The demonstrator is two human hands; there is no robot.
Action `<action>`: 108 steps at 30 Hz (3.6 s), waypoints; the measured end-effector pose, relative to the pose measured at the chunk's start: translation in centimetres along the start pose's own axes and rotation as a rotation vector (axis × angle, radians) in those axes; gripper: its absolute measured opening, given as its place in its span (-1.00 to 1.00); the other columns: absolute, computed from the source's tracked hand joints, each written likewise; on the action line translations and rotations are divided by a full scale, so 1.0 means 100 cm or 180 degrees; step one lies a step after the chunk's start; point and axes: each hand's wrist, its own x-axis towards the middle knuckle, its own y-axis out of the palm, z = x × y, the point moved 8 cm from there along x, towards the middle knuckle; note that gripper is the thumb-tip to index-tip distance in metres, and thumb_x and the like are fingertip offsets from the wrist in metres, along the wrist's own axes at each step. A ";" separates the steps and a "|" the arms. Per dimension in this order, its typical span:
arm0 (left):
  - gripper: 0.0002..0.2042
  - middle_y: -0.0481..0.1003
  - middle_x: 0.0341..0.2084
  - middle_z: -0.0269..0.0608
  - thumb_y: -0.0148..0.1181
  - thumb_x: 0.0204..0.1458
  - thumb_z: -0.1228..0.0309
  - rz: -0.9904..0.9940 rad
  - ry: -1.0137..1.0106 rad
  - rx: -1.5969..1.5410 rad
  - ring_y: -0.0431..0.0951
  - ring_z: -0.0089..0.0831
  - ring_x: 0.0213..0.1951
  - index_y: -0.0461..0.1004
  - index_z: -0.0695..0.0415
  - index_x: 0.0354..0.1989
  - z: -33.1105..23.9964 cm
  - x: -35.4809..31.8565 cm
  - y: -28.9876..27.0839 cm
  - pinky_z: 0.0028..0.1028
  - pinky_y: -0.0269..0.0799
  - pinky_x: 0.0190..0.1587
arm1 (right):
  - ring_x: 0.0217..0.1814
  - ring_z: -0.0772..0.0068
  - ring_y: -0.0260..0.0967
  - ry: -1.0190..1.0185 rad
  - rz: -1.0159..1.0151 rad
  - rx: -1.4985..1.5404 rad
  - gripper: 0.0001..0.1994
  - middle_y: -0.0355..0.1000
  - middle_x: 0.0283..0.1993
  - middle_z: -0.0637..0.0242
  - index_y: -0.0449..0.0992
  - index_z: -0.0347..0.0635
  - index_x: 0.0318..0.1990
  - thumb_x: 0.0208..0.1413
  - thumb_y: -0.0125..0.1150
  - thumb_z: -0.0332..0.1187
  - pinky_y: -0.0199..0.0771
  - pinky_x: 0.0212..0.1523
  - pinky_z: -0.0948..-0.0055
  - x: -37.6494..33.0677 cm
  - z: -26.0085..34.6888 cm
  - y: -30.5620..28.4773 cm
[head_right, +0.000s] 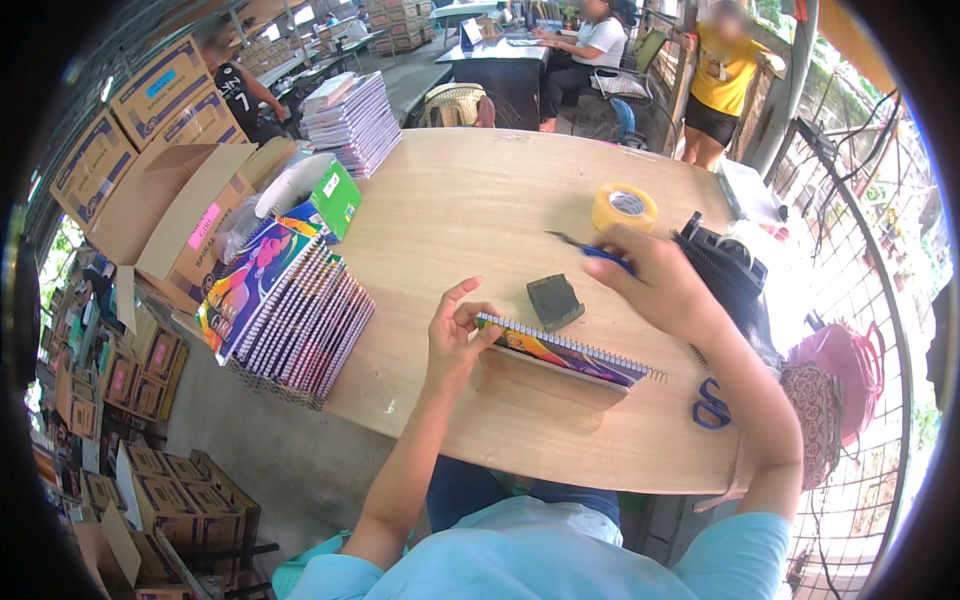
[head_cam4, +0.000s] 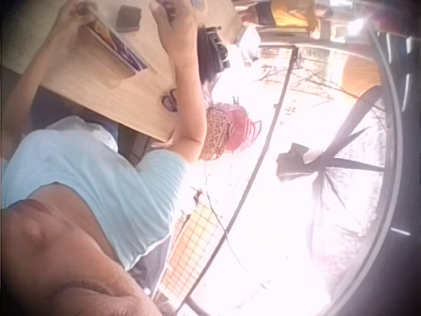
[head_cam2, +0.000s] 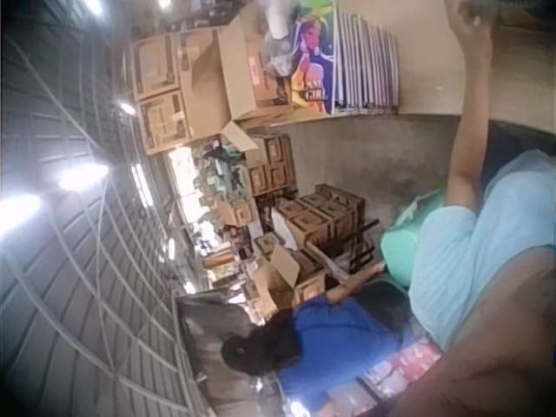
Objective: The person assembles spiral-bound notebooks by inserting metal coils into the punched holes of the covers and pages. They use a wooden jig to hold the notebook steady and a pair of pliers to bend and secure the ends of the coils. The person works through a stack of notebooks, repeating the process for each one.
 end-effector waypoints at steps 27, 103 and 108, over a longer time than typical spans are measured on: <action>-0.82 0.52 -0.39 -0.23 -0.01 0.23 0.37 -0.1247 0.2881 0.5328 0.50 -0.27 -0.31 0.48 0.18 -0.31 -0.410 -0.023 -0.094 -0.40 0.37 -0.16 | -0.09 -0.06 0.42 0.0231 0.0367 -0.1791 -0.58 0.43 -0.21 0.02 0.34 -0.18 -0.12 -0.20 0.32 -0.49 0.42 -0.15 0.06 -0.066 -0.091 0.041; -0.21 0.23 0.30 -0.14 -0.34 0.17 -0.30 -0.0971 -0.1303 0.0010 0.27 -0.22 0.27 0.16 0.11 0.34 -0.002 0.015 -0.484 -0.21 0.20 0.29 | 0.56 -0.21 -0.61 0.1042 -0.1249 0.2817 -0.16 -0.50 0.51 -0.19 -0.33 -0.26 0.45 0.27 -0.17 0.12 -0.56 0.48 -0.01 0.078 0.131 0.425; -0.21 0.22 0.30 -0.14 -0.33 0.16 -0.31 -0.0959 -0.1336 0.0015 0.26 -0.22 0.28 0.14 0.10 0.35 -0.008 0.007 -0.476 -0.22 0.19 0.29 | 0.56 -0.21 -0.55 0.1029 -0.1375 0.2995 -0.21 -0.49 0.51 -0.21 -0.27 -0.22 0.46 0.29 -0.19 0.10 -0.49 0.47 -0.01 0.072 0.138 0.418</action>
